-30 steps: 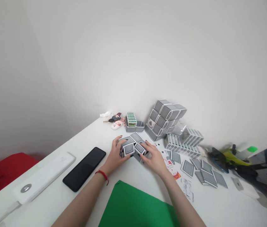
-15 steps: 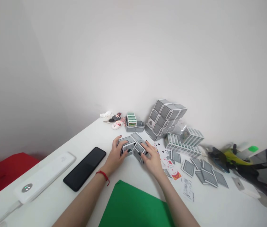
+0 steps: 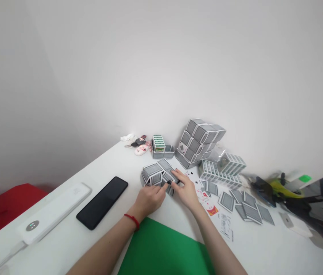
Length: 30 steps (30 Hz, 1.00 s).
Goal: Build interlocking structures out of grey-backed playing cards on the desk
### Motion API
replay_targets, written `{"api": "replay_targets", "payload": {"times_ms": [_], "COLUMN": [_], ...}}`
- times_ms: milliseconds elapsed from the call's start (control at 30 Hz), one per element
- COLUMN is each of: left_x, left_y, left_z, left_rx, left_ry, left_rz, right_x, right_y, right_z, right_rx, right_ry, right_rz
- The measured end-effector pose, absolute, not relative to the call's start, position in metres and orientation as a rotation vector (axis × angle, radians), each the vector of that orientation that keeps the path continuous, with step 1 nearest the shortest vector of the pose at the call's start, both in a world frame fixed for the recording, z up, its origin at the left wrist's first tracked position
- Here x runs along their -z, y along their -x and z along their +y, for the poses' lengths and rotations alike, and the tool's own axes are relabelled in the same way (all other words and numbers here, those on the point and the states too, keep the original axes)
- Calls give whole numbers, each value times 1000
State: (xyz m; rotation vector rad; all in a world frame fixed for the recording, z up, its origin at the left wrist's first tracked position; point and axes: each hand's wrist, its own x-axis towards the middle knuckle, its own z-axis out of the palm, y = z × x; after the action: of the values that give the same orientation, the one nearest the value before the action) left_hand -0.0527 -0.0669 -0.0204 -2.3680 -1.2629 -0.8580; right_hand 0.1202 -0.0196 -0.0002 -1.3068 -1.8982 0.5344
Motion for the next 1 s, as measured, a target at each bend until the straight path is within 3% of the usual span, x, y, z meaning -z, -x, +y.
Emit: {"api": "replay_targets", "payload": {"times_ms": [1000], "left_x": [32], "left_y": [39], "left_z": [-66], "left_rx": [835], "left_ry": [2409], "left_rz": [-1696], "right_x": [-2], "right_y": [-125], "right_z": [-22], "right_rx": [-400], "right_ry": [1267], "right_rz": [-2036]}}
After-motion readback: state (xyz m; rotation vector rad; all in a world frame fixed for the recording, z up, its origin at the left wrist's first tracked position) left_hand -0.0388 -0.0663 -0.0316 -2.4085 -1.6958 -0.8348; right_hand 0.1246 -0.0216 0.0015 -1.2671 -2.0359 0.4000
